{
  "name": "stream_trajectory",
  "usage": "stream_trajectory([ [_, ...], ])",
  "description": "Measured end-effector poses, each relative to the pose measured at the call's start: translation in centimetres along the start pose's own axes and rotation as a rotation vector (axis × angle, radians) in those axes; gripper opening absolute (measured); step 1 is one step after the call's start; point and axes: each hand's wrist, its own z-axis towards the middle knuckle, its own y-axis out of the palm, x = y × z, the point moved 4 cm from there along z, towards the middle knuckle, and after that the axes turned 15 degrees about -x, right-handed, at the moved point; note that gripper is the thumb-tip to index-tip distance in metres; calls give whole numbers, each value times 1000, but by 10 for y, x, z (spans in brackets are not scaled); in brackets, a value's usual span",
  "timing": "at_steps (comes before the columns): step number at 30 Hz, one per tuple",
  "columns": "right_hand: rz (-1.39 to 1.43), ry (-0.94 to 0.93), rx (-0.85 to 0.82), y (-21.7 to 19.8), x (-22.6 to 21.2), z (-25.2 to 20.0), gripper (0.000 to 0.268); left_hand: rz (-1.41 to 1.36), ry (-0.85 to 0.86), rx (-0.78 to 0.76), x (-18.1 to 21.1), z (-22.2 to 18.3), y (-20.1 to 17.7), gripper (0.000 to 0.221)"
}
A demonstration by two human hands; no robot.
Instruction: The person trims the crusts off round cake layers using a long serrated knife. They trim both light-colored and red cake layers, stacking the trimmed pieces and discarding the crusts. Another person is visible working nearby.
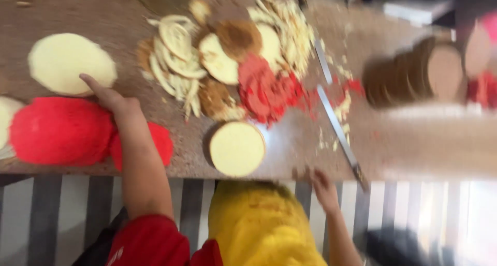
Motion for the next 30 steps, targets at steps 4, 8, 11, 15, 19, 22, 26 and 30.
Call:
stream_trajectory([
  [4, 9, 106, 112, 26, -92, 29, 37, 304, 66, -377, -52, -121, -19, 66],
  [8, 227, 39, -321, 85, -130, 69, 49, 869, -84, -894, -119, -231, -48, 40],
  [11, 399, 26, -527, 140, -130, 90, 62, 1103, 64, -861, -142, -267, -55, 46],
  [15, 305, -64, -498, 141, -132, 87, 63, 1277, 130, -740, -173, -293, -37, 53],
  [19, 485, -4, -433, 49, -76, 102, 61, 1055, 130, -1008, -255, -340, -10, 47],
  [22, 475, 36, -285, -21, -45, 108, 51, 1038, 143, -1086, -300, -383, 17, 44],
  [26, 80, -116, -140, -62, -79, 105, 38, 1251, 225, -1029, -320, -383, 34, 41],
  [30, -296, 52, -98, -60, -109, 82, 41, 1415, 68, -928, -294, -382, 44, 38],
])
